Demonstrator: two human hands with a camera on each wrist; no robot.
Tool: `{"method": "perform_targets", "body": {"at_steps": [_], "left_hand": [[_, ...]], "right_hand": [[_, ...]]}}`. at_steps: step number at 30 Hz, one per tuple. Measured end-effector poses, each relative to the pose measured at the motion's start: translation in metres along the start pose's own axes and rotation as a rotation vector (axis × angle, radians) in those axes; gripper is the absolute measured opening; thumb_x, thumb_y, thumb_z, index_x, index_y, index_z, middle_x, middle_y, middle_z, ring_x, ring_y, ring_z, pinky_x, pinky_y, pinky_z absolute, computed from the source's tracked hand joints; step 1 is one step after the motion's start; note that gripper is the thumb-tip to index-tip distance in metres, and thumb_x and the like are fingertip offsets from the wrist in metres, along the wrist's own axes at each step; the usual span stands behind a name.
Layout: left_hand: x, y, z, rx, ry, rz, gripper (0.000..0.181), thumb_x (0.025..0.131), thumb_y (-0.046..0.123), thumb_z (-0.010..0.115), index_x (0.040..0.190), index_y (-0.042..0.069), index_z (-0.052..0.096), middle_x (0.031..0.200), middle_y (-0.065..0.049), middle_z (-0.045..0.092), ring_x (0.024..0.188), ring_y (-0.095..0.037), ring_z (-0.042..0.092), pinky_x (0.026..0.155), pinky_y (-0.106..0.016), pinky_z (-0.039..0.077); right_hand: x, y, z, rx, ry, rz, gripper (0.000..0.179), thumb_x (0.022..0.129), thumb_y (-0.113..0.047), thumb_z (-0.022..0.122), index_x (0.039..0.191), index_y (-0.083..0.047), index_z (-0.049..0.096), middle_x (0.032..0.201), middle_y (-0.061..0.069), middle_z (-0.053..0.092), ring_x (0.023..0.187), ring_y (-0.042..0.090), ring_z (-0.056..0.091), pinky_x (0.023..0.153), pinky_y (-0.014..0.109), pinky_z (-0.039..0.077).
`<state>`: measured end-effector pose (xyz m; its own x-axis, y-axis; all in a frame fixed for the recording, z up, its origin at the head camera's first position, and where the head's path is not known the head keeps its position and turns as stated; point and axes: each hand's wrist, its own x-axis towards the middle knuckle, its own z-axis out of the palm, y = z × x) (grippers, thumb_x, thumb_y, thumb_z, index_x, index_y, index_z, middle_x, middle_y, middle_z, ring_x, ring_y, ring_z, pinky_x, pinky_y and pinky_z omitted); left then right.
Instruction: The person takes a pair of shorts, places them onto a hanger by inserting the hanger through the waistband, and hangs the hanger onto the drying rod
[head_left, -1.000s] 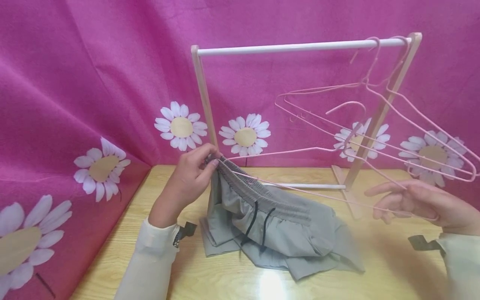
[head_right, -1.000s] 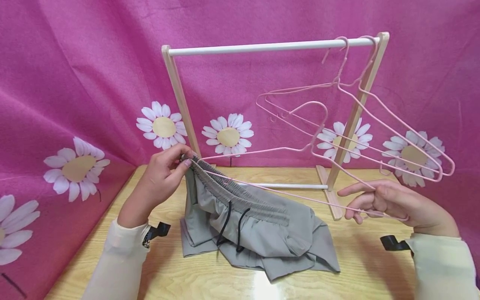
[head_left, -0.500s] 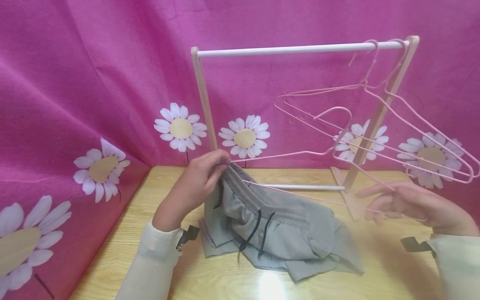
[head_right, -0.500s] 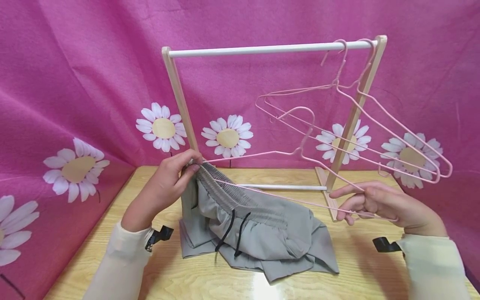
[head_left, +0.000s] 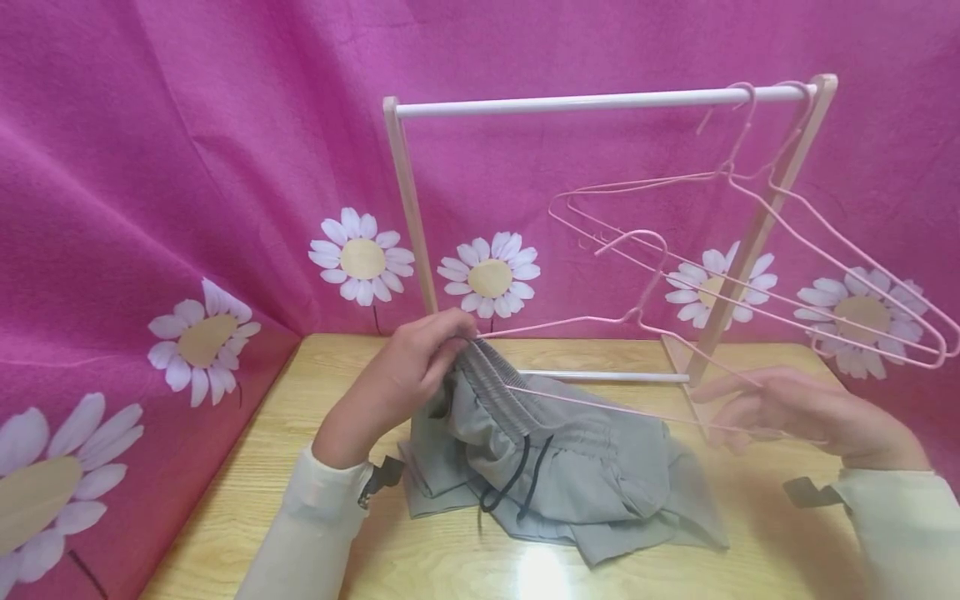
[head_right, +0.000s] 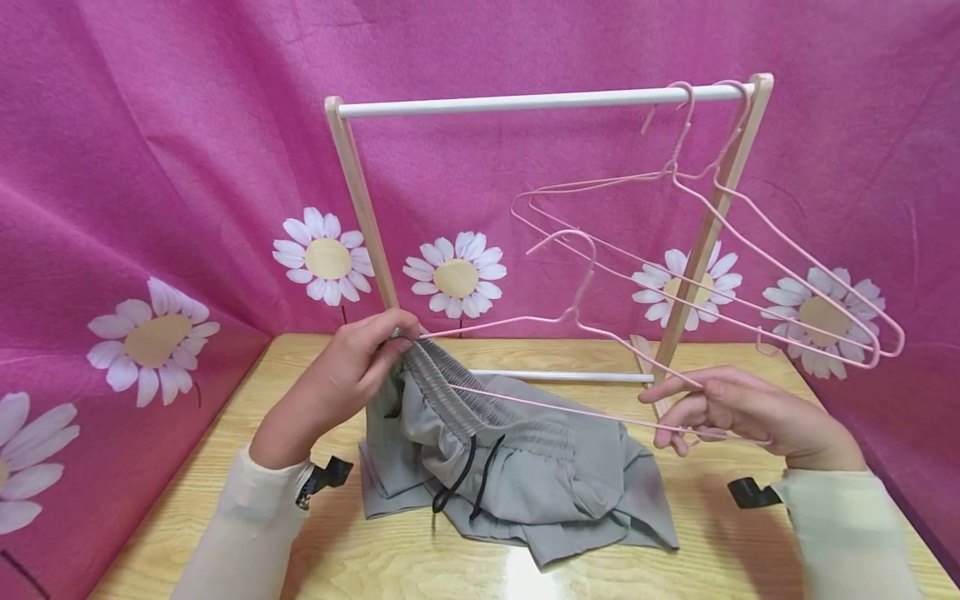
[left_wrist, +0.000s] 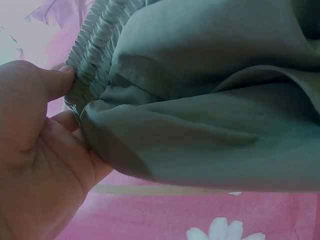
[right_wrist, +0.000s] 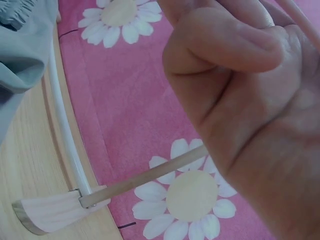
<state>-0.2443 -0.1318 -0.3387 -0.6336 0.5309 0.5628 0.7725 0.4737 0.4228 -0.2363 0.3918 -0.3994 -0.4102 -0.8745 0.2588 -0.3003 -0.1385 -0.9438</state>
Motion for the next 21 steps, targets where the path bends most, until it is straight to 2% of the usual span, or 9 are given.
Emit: {"method": "perform_targets", "body": {"at_steps": [5, 10, 12, 13, 17, 19, 21], "left_hand": [[0.000, 0.002, 0.001, 0.002, -0.012, 0.007, 0.015, 0.106, 0.006, 0.067, 0.121, 0.009, 0.068, 0.109, -0.003, 0.072, 0.099, -0.015, 0.066, 0.098, -0.036, 0.062], [0.000, 0.003, 0.004, 0.005, -0.030, -0.007, 0.017, 0.106, 0.008, 0.068, 0.123, 0.010, 0.068, 0.112, -0.002, 0.072, 0.102, -0.015, 0.066, 0.101, -0.035, 0.062], [0.000, 0.003, 0.005, 0.004, -0.035, -0.011, 0.017, 0.107, 0.009, 0.068, 0.124, 0.010, 0.068, 0.113, -0.001, 0.071, 0.103, -0.015, 0.066, 0.102, -0.035, 0.061], [0.000, 0.003, 0.006, 0.000, -0.037, -0.010, 0.017, 0.107, 0.009, 0.067, 0.124, 0.010, 0.068, 0.113, -0.002, 0.071, 0.103, -0.015, 0.066, 0.103, -0.035, 0.061], [0.001, 0.003, 0.008, -0.003, -0.036, 0.004, 0.016, 0.107, 0.007, 0.066, 0.124, 0.008, 0.067, 0.113, -0.002, 0.071, 0.103, -0.015, 0.065, 0.103, -0.035, 0.061], [0.001, 0.003, 0.009, -0.005, -0.032, 0.016, 0.016, 0.107, 0.006, 0.066, 0.123, 0.008, 0.067, 0.114, -0.002, 0.071, 0.104, -0.015, 0.065, 0.103, -0.035, 0.060], [0.001, 0.003, 0.010, -0.006, -0.029, 0.023, 0.016, 0.107, 0.006, 0.066, 0.123, 0.009, 0.067, 0.113, -0.002, 0.070, 0.104, -0.014, 0.065, 0.103, -0.034, 0.060]], "right_hand": [[0.009, 0.001, 0.001, 0.071, 0.001, 0.014, 0.062, 0.110, -0.001, -0.003, 0.156, 0.022, 0.032, 0.141, 0.032, 0.066, 0.122, 0.034, 0.073, 0.113, 0.043, 0.056], [0.016, 0.006, 0.002, 0.087, -0.018, -0.016, 0.061, 0.110, 0.001, -0.004, 0.155, 0.023, 0.031, 0.132, 0.032, 0.070, 0.119, 0.035, 0.074, 0.113, 0.044, 0.056], [0.017, 0.007, 0.004, 0.078, -0.011, -0.003, 0.061, 0.110, 0.001, -0.003, 0.155, 0.023, 0.032, 0.133, 0.034, 0.069, 0.121, 0.036, 0.073, 0.114, 0.043, 0.055], [0.018, 0.007, 0.004, 0.082, -0.006, 0.011, 0.061, 0.110, 0.001, -0.003, 0.156, 0.022, 0.032, 0.130, 0.034, 0.070, 0.119, 0.036, 0.074, 0.115, 0.044, 0.055], [0.022, 0.004, 0.007, 0.106, 0.072, 0.176, 0.060, 0.115, -0.008, 0.004, 0.159, 0.010, 0.041, 0.130, 0.035, 0.071, 0.123, 0.036, 0.074, 0.116, 0.039, 0.053], [0.025, 0.003, 0.008, 0.130, 0.081, 0.207, 0.059, 0.116, -0.011, 0.005, 0.160, 0.008, 0.041, 0.131, 0.038, 0.068, 0.126, 0.038, 0.073, 0.117, 0.038, 0.053], [0.027, 0.003, 0.009, 0.152, 0.067, 0.198, 0.059, 0.117, -0.010, 0.005, 0.160, 0.011, 0.039, 0.134, 0.041, 0.064, 0.130, 0.040, 0.070, 0.119, 0.038, 0.051]]}}
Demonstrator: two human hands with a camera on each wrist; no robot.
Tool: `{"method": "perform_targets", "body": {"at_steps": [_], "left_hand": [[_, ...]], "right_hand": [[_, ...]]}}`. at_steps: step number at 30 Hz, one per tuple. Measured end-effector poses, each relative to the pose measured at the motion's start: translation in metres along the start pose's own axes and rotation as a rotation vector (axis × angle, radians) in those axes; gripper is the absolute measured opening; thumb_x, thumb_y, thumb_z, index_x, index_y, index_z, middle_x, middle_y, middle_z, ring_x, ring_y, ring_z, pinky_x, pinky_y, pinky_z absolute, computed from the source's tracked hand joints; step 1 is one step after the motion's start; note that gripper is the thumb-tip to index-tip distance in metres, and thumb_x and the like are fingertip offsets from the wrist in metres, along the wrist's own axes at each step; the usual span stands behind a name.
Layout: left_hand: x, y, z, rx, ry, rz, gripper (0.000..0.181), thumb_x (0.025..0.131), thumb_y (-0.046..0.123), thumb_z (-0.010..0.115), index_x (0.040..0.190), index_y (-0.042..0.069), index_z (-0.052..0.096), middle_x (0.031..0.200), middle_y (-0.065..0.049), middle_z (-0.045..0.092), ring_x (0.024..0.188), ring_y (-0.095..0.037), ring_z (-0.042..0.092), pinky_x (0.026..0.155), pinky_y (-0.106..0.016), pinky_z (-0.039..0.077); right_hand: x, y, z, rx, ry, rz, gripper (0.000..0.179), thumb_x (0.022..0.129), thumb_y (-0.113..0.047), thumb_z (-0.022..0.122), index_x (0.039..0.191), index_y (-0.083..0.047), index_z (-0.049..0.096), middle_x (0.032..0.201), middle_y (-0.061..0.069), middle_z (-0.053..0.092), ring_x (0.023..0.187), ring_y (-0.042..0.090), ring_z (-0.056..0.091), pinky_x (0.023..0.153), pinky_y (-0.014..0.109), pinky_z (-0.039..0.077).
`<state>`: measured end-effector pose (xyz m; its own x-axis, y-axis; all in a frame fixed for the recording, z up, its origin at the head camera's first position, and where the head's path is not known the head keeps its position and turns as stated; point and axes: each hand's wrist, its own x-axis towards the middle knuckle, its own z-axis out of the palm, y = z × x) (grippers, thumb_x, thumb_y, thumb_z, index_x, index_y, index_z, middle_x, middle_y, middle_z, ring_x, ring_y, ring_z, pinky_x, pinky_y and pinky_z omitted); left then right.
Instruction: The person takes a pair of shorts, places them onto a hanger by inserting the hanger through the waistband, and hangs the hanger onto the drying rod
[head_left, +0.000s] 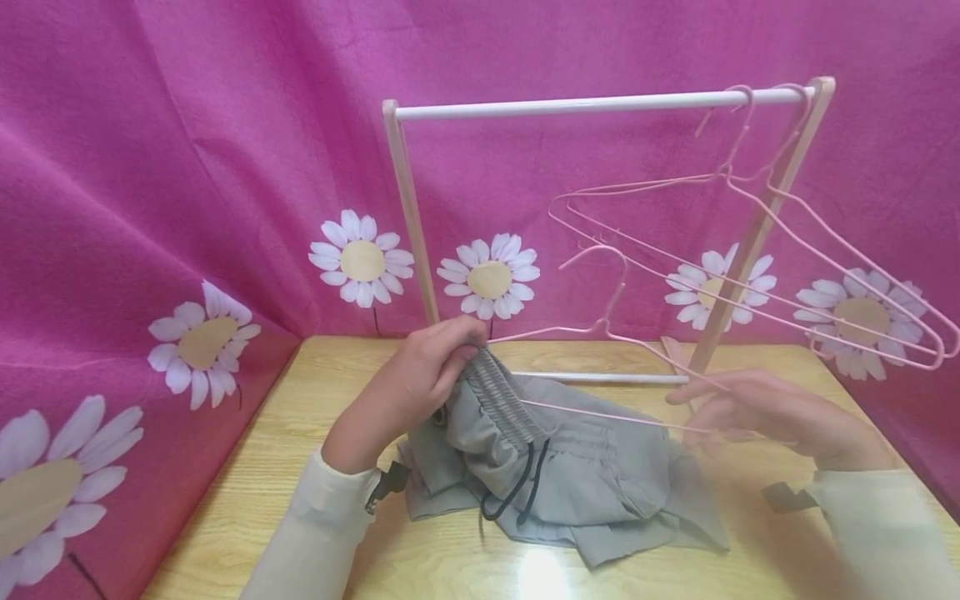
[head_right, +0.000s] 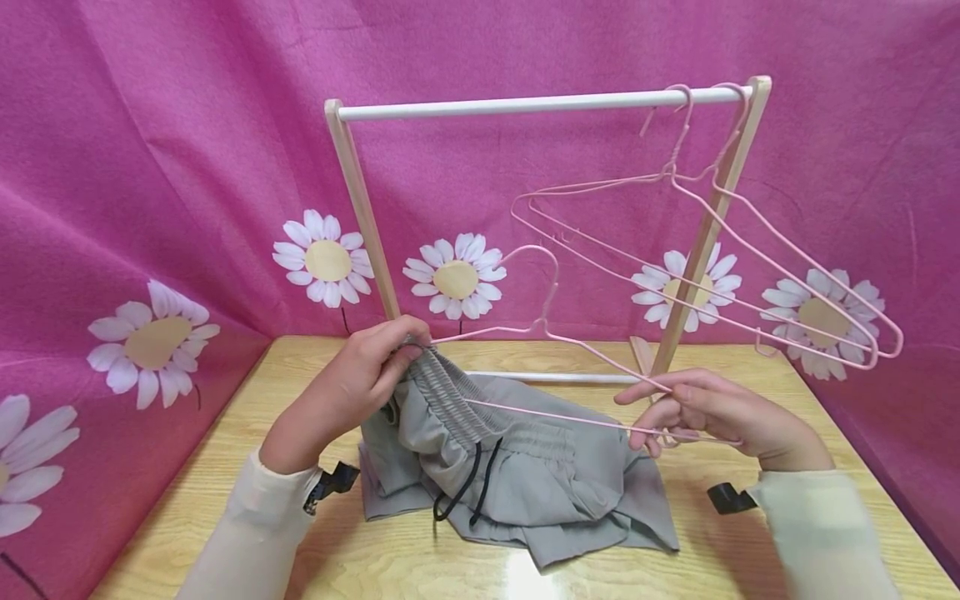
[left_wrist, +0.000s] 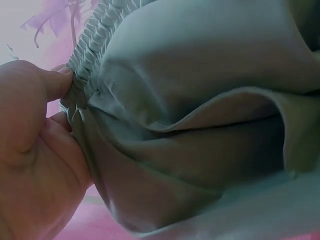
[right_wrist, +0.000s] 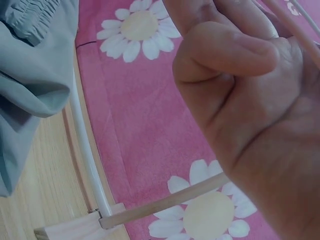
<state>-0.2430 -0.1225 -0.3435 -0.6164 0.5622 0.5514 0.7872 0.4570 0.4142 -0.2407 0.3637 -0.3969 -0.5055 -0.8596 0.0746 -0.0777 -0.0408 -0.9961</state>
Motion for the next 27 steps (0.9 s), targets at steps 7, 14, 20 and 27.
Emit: {"method": "perform_targets", "body": {"at_steps": [7, 14, 20, 27], "left_hand": [[0.001, 0.001, 0.003, -0.009, 0.005, 0.018, 0.011, 0.107, 0.005, 0.065, 0.118, 0.009, 0.065, 0.107, -0.001, 0.067, 0.100, -0.014, 0.063, 0.097, -0.033, 0.061], [0.002, 0.002, 0.005, -0.014, 0.013, 0.024, 0.012, 0.108, 0.006, 0.065, 0.118, 0.009, 0.064, 0.107, -0.002, 0.068, 0.100, -0.014, 0.065, 0.097, -0.034, 0.061], [0.002, 0.003, 0.007, -0.015, 0.001, -0.003, 0.016, 0.108, 0.009, 0.066, 0.124, 0.011, 0.062, 0.108, 0.000, 0.071, 0.094, -0.012, 0.066, 0.090, -0.033, 0.063], [0.002, 0.004, 0.009, 0.003, 0.002, -0.041, 0.027, 0.108, 0.012, 0.068, 0.132, 0.008, 0.058, 0.115, -0.005, 0.073, 0.092, -0.014, 0.067, 0.091, -0.034, 0.063]], "right_hand": [[0.005, 0.004, 0.004, -0.075, -0.045, -0.069, 0.055, 0.113, 0.007, 0.006, 0.158, 0.016, 0.036, 0.135, 0.039, 0.066, 0.130, 0.040, 0.070, 0.125, 0.025, 0.040], [0.010, 0.002, 0.012, -0.083, 0.027, -0.027, 0.051, 0.114, 0.008, 0.015, 0.155, 0.014, 0.044, 0.131, 0.043, 0.065, 0.127, 0.039, 0.072, 0.120, 0.030, 0.048], [0.014, 0.004, 0.014, -0.070, 0.047, -0.032, 0.051, 0.115, 0.003, 0.013, 0.157, 0.014, 0.040, 0.125, 0.048, 0.063, 0.115, 0.041, 0.076, 0.113, 0.039, 0.056], [0.017, 0.005, 0.017, -0.148, 0.097, -0.021, 0.047, 0.114, 0.007, 0.023, 0.154, 0.010, 0.048, 0.120, 0.042, 0.069, 0.106, 0.036, 0.079, 0.109, 0.034, 0.058]]}}
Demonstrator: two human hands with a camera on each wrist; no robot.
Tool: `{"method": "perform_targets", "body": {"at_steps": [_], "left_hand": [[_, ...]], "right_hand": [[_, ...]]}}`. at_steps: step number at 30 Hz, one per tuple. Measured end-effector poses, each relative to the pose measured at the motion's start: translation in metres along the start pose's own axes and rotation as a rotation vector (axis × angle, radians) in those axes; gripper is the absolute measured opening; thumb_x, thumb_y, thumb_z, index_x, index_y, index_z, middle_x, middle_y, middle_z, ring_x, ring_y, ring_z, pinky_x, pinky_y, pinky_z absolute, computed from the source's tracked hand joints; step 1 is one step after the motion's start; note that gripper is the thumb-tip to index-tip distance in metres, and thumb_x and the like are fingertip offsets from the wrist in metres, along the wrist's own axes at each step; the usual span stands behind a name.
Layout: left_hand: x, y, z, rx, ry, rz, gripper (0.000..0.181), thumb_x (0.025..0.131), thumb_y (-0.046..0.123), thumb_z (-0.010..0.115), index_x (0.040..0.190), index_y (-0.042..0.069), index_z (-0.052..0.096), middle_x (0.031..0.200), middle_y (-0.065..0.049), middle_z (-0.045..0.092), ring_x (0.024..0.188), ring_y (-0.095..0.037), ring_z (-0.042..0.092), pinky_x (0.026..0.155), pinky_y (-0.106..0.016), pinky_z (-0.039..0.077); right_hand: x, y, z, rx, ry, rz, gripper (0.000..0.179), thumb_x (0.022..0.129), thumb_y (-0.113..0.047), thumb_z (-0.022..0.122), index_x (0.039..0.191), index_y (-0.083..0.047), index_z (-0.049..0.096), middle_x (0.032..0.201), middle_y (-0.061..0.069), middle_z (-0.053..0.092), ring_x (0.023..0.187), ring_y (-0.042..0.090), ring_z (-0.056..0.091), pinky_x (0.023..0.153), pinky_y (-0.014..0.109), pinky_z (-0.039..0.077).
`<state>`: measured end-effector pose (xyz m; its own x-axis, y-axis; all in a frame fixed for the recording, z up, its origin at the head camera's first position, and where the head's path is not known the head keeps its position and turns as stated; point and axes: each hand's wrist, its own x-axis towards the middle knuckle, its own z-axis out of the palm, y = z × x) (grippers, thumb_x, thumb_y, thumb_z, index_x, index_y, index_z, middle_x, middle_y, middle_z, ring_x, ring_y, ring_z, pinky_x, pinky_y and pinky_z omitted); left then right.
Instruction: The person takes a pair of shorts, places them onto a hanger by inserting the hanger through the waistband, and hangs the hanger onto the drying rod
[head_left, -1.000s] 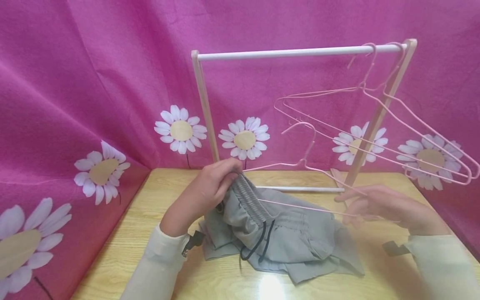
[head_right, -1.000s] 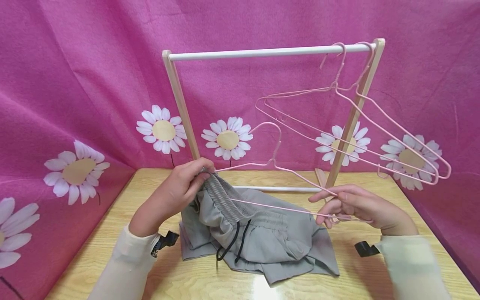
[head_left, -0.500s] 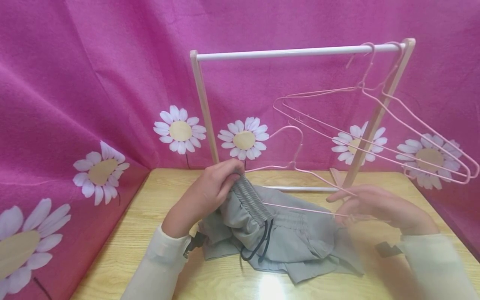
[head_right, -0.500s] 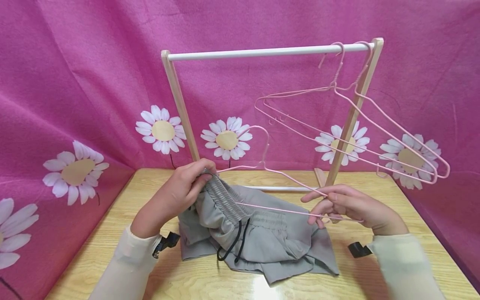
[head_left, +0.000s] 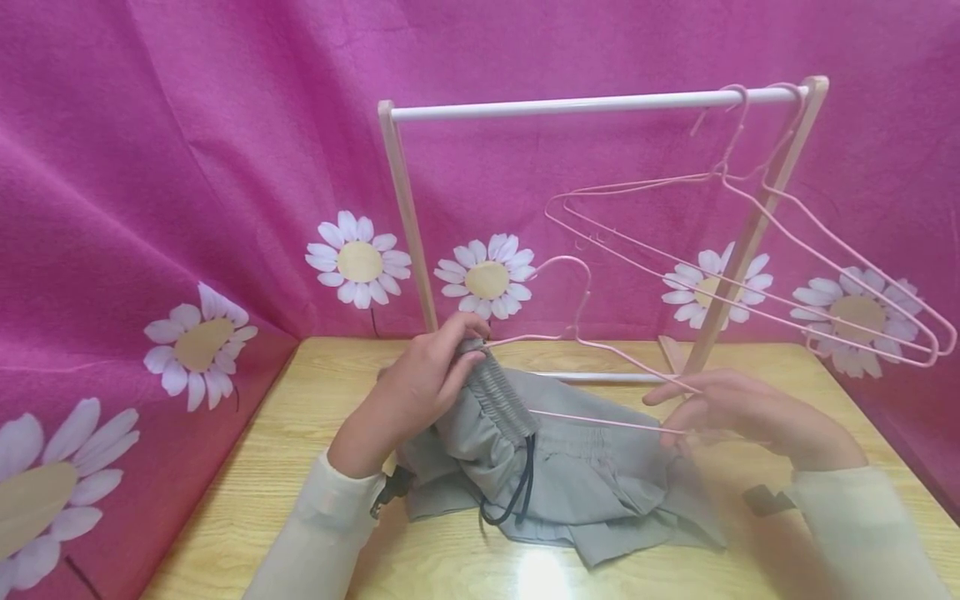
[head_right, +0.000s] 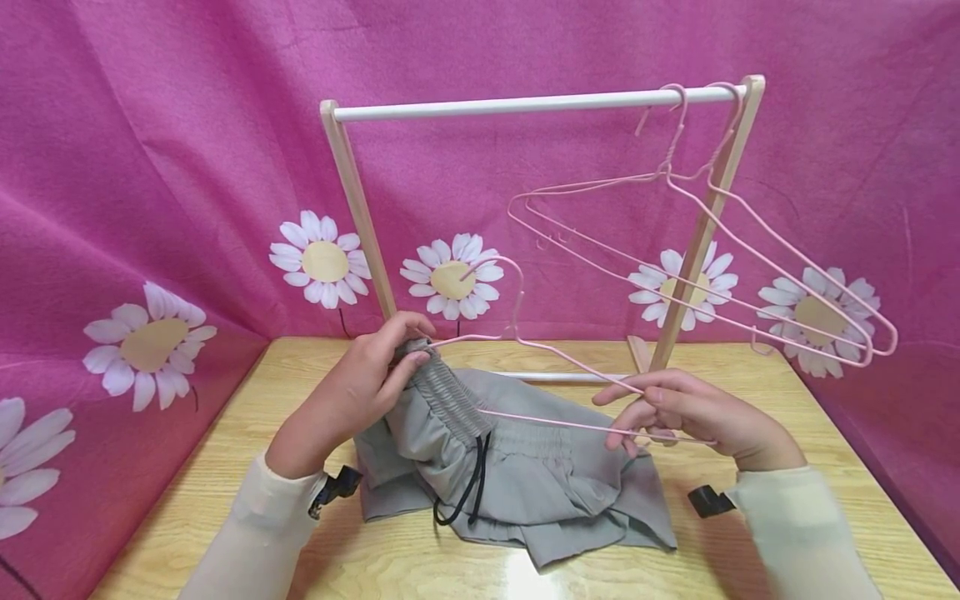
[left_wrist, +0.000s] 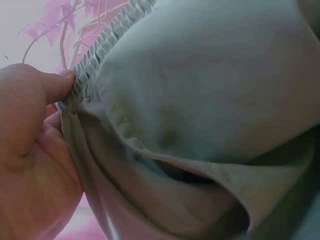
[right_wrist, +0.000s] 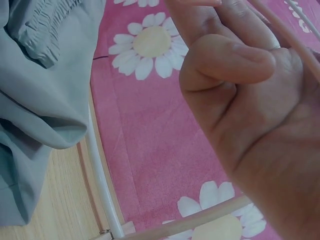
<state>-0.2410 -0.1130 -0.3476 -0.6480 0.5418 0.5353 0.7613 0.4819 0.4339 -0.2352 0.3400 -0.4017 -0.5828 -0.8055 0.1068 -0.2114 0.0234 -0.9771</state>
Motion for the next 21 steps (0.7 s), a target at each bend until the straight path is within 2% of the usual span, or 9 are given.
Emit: {"method": "perform_targets", "body": {"at_steps": [2, 4, 7, 8, 10, 14, 17, 19, 21], "left_hand": [[0.000, 0.001, 0.000, -0.003, 0.004, -0.005, 0.028, 0.107, 0.012, 0.068, 0.132, 0.007, 0.057, 0.116, -0.006, 0.073, 0.093, -0.015, 0.067, 0.091, -0.035, 0.064], [0.000, 0.001, 0.001, -0.006, 0.008, -0.010, 0.027, 0.107, 0.012, 0.068, 0.132, 0.006, 0.058, 0.116, -0.006, 0.073, 0.093, -0.015, 0.068, 0.092, -0.035, 0.064], [-0.001, 0.001, 0.002, -0.007, 0.013, -0.017, 0.026, 0.107, 0.011, 0.069, 0.130, 0.005, 0.059, 0.115, -0.006, 0.073, 0.093, -0.015, 0.068, 0.091, -0.035, 0.064], [-0.001, 0.001, 0.003, -0.006, 0.015, -0.021, 0.026, 0.107, 0.011, 0.069, 0.129, 0.004, 0.059, 0.114, -0.006, 0.073, 0.093, -0.015, 0.068, 0.091, -0.035, 0.064], [-0.001, 0.002, 0.004, -0.003, 0.017, -0.029, 0.025, 0.107, 0.011, 0.069, 0.128, 0.005, 0.059, 0.112, -0.006, 0.073, 0.090, -0.015, 0.067, 0.087, -0.034, 0.064], [-0.001, 0.003, 0.005, -0.002, 0.021, -0.046, 0.023, 0.107, 0.012, 0.069, 0.127, 0.006, 0.058, 0.107, -0.005, 0.072, 0.085, -0.015, 0.065, 0.079, -0.031, 0.062], [0.000, 0.004, 0.005, -0.002, 0.022, -0.051, 0.021, 0.107, 0.012, 0.069, 0.124, 0.006, 0.058, 0.103, -0.004, 0.071, 0.082, -0.014, 0.064, 0.075, -0.029, 0.060], [0.000, 0.004, 0.005, -0.004, 0.022, -0.048, 0.020, 0.107, 0.012, 0.069, 0.122, 0.006, 0.058, 0.100, -0.004, 0.071, 0.080, -0.014, 0.063, 0.073, -0.029, 0.059], [0.000, 0.005, 0.005, -0.005, 0.024, -0.043, 0.018, 0.107, 0.011, 0.069, 0.120, 0.006, 0.058, 0.099, -0.004, 0.070, 0.079, -0.014, 0.062, 0.073, -0.029, 0.058]], "right_hand": [[0.001, 0.001, 0.000, -0.048, -0.037, -0.085, 0.047, 0.110, 0.016, 0.027, 0.151, 0.014, 0.049, 0.124, 0.040, 0.069, 0.107, 0.035, 0.078, 0.109, 0.034, 0.058], [0.003, 0.002, 0.001, -0.059, -0.056, -0.127, 0.048, 0.108, 0.020, 0.027, 0.150, 0.014, 0.050, 0.131, 0.034, 0.070, 0.109, 0.033, 0.078, 0.111, 0.031, 0.056], [0.004, 0.003, 0.002, -0.062, -0.061, -0.133, 0.048, 0.108, 0.020, 0.027, 0.151, 0.015, 0.049, 0.143, 0.025, 0.068, 0.114, 0.034, 0.077, 0.116, 0.027, 0.051], [0.005, 0.003, 0.002, -0.059, -0.062, -0.124, 0.047, 0.109, 0.019, 0.026, 0.151, 0.016, 0.047, 0.143, 0.026, 0.068, 0.114, 0.035, 0.077, 0.116, 0.028, 0.052], [0.007, 0.001, 0.003, 0.043, -0.039, -0.026, 0.048, 0.115, 0.007, 0.019, 0.156, 0.012, 0.044, 0.138, 0.033, 0.068, 0.114, 0.036, 0.077, 0.114, 0.032, 0.054], [0.012, -0.002, 0.007, 0.073, -0.004, 0.065, 0.046, 0.118, -0.003, 0.023, 0.156, 0.010, 0.045, 0.121, 0.046, 0.067, 0.104, 0.036, 0.078, 0.104, 0.041, 0.062], [0.015, -0.004, 0.010, 0.010, 0.022, 0.076, 0.043, 0.117, -0.002, 0.028, 0.150, 0.011, 0.053, 0.121, 0.039, 0.071, 0.099, 0.036, 0.078, 0.100, 0.040, 0.063], [0.016, -0.006, 0.013, -0.057, 0.044, 0.079, 0.040, 0.116, -0.001, 0.033, 0.141, 0.009, 0.063, 0.130, 0.028, 0.074, 0.098, 0.034, 0.079, 0.100, 0.037, 0.063], [0.016, -0.007, 0.015, -0.062, 0.051, 0.072, 0.041, 0.117, -0.002, 0.032, 0.141, 0.009, 0.064, 0.132, 0.025, 0.074, 0.098, 0.035, 0.079, 0.103, 0.036, 0.061]]}}
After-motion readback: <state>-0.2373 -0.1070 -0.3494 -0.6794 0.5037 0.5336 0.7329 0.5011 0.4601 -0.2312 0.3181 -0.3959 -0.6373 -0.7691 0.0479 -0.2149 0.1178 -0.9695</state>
